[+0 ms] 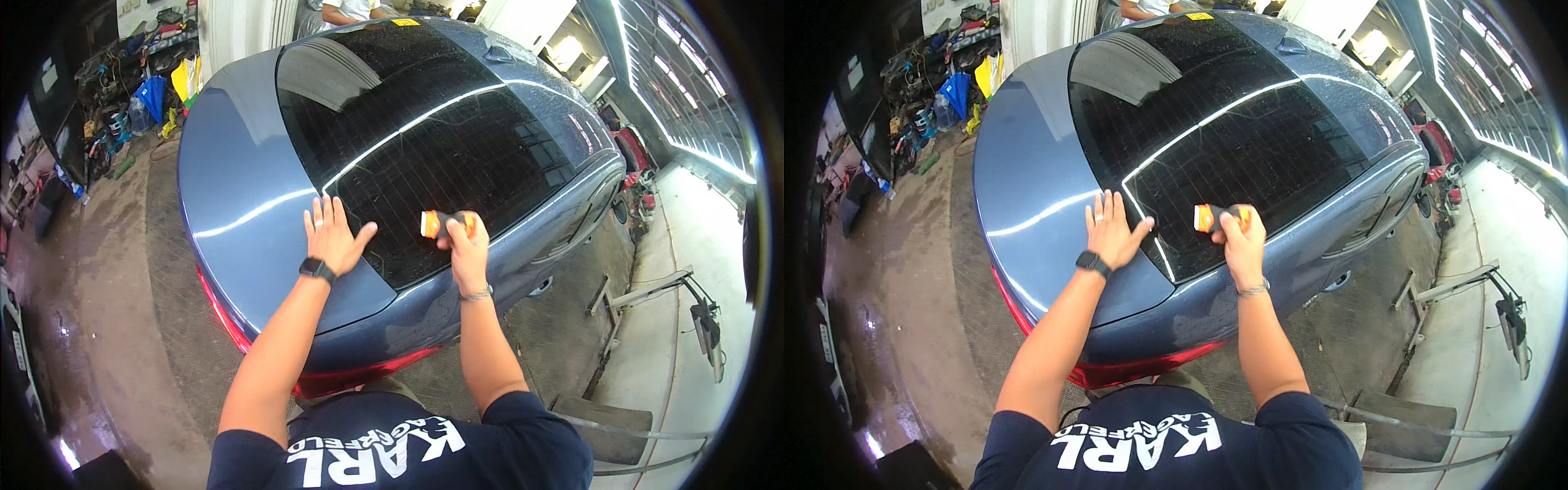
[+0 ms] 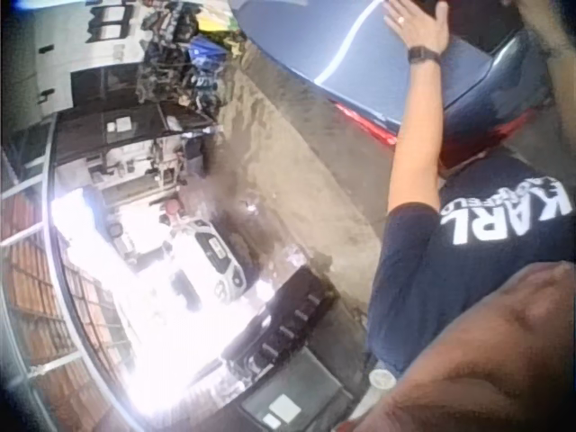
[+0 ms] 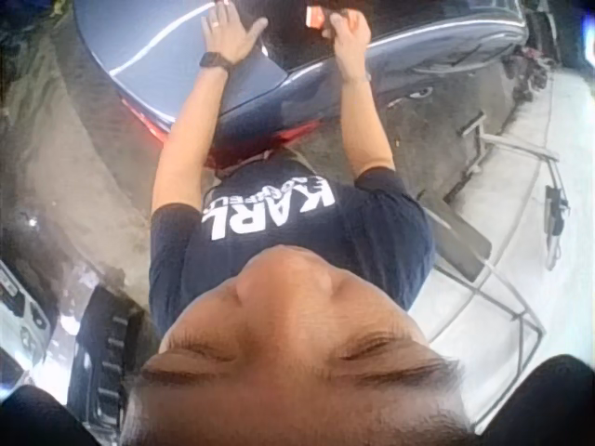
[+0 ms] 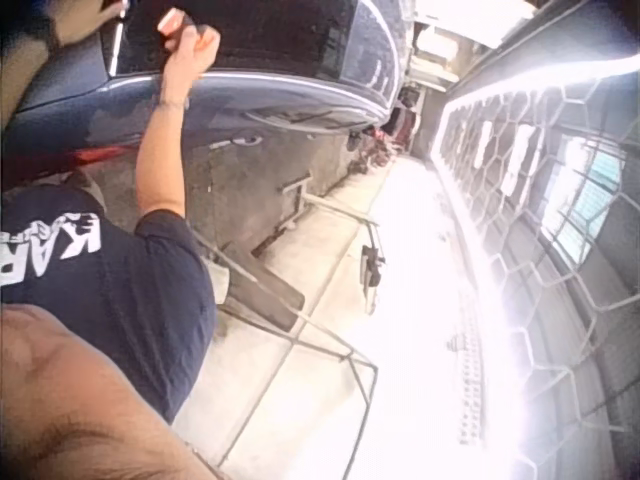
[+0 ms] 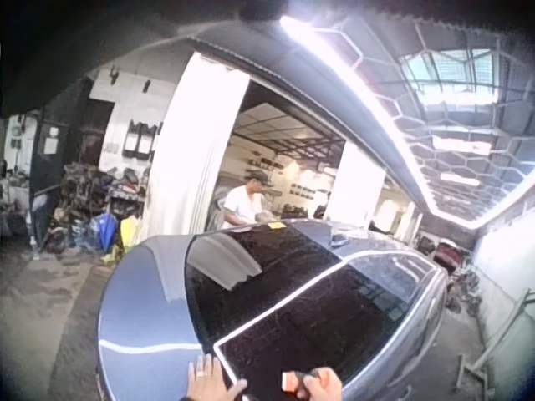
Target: The person uses a small orange squeegee to smooth a tint film onto the rear windshield and side windows of a gray car. They work methodically from the rear window to the side windows, pressing the film against the glass to remove bubbles and ensure adhesion.
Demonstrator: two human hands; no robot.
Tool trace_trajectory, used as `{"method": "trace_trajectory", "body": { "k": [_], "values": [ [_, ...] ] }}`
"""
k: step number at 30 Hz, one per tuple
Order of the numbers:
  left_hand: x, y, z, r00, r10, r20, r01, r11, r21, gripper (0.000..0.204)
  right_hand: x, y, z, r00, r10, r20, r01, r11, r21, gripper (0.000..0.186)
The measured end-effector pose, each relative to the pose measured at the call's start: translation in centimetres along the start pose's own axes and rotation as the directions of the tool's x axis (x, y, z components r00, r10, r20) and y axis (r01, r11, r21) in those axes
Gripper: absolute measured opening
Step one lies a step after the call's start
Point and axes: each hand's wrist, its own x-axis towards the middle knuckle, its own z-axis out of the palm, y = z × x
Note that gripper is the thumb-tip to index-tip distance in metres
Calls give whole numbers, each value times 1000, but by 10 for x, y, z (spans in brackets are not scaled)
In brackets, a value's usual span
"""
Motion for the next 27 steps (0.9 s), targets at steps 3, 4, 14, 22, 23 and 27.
{"method": "trace_trajectory", "body": {
  "k": [3, 4, 14, 22, 23, 27],
  "values": [
    [20, 11, 11, 999, -36, 38, 32, 996, 87, 112, -30, 5, -41, 999, -42, -17, 44, 992, 115, 13],
    [14, 17, 15, 999, -29, 39, 25, 993, 116, 113, -37, 6, -56, 998, -46, -35, 52, 984, 172, 13],
    [-90, 96, 23, 991, 109, 78, -126, 950, 285, 113, -45, 10, -143, 997, -12, -75, 44, 890, 453, 16],
    [-127, 131, 36, 987, 36, 158, -79, 959, 272, 113, -14, 7, -185, 996, -72, -44, 84, 853, 514, 18],
    [-123, 136, 40, 989, 29, 146, -74, 946, 314, 112, -12, 5, -194, 995, -90, -37, 96, 852, 514, 20],
    [-77, 126, 49, 989, -119, 89, 83, 940, 331, 106, -10, 5, -220, 997, -7, -78, 50, 822, 567, 22]
  ]
}}
